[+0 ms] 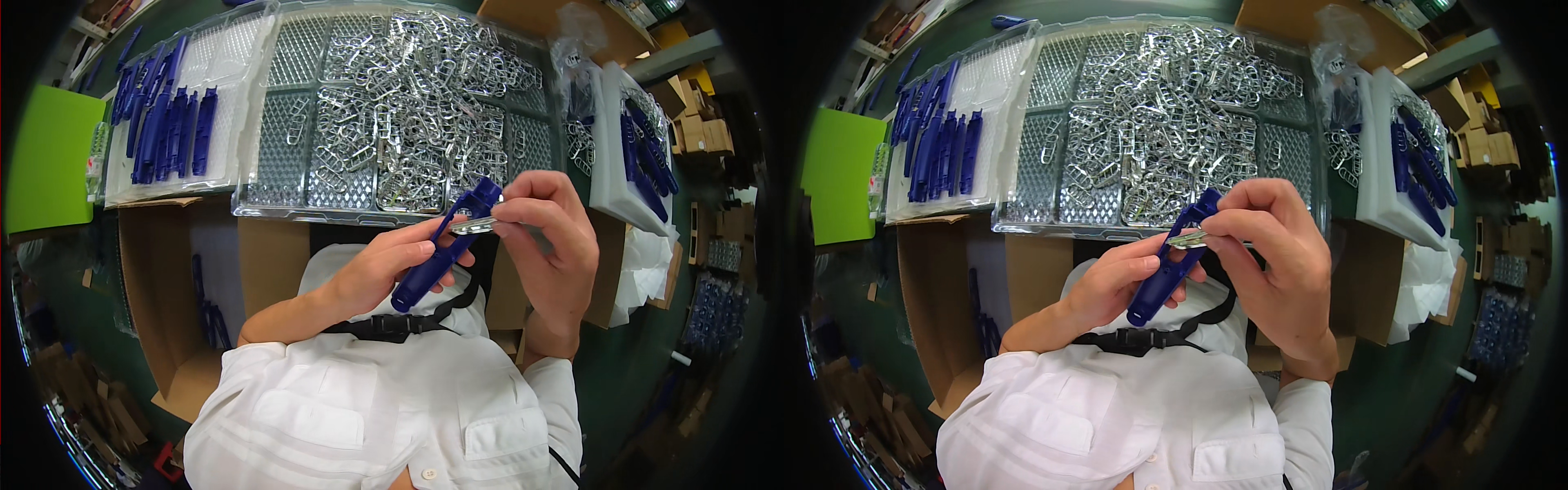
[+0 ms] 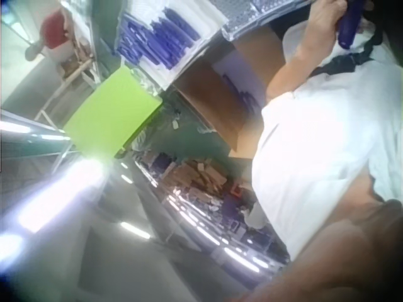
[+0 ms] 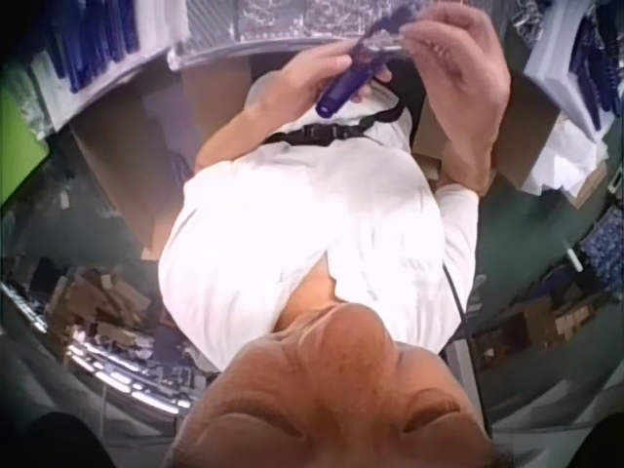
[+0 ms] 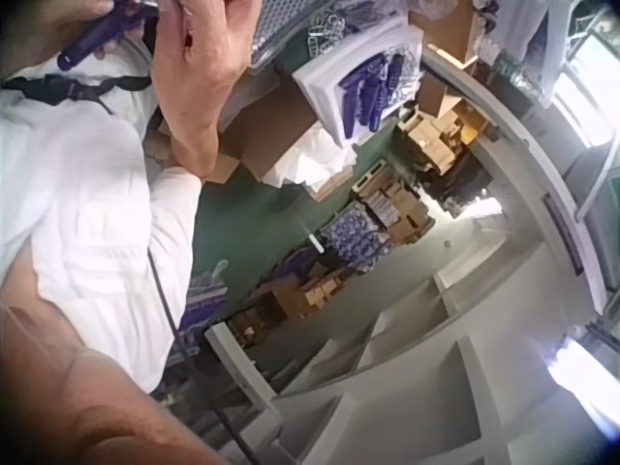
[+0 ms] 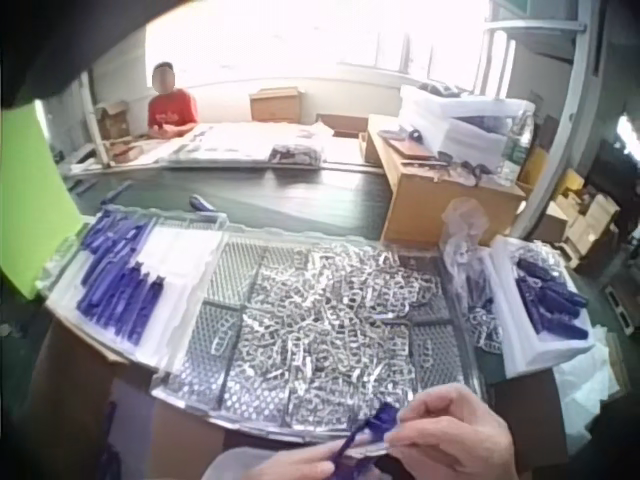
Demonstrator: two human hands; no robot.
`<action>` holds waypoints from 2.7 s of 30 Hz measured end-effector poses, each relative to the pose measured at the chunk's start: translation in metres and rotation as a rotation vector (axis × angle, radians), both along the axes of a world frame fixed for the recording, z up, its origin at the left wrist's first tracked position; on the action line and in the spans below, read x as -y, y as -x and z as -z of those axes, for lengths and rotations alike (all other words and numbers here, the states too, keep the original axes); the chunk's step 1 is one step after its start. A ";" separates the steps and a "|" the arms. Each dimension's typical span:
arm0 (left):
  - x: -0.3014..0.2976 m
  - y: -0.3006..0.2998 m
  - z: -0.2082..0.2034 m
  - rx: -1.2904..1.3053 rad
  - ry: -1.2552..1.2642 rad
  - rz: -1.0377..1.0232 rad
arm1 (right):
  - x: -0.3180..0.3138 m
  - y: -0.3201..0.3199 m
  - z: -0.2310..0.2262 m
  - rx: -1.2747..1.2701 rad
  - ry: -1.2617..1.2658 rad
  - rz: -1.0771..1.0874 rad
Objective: Insert small metal springs and components into blue plastic electronic housings.
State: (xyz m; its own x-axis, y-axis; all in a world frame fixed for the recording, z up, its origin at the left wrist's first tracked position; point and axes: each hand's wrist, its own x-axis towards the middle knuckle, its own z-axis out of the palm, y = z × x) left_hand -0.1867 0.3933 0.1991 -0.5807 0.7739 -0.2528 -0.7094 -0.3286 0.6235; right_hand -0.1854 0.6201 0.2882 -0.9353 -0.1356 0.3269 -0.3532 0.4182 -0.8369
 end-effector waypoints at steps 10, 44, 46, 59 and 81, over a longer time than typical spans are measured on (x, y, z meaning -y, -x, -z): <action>0.003 -0.001 0.006 -0.057 0.059 -0.033 | 0.011 0.004 0.012 -0.038 -0.327 -0.008; -0.023 0.000 0.015 -0.556 0.481 -0.328 | 0.017 -0.007 0.051 -0.094 -0.379 0.113; -0.023 0.004 0.018 -0.549 0.506 -0.299 | 0.018 -0.006 0.053 -0.080 -0.411 0.132; 0.008 0.021 -0.007 -0.808 0.421 -0.030 | -0.005 0.006 0.052 0.039 0.011 0.047; 0.004 0.018 -0.019 -1.312 0.606 -0.480 | -0.025 0.014 0.053 -0.154 0.002 -0.026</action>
State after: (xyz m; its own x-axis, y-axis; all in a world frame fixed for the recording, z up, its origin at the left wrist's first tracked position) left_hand -0.2046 0.3892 0.2180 -0.7994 0.4243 0.4253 0.5315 0.1695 0.8299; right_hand -0.1992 0.6455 0.2348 -0.8700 -0.1583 0.4669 -0.4884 0.4057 -0.7726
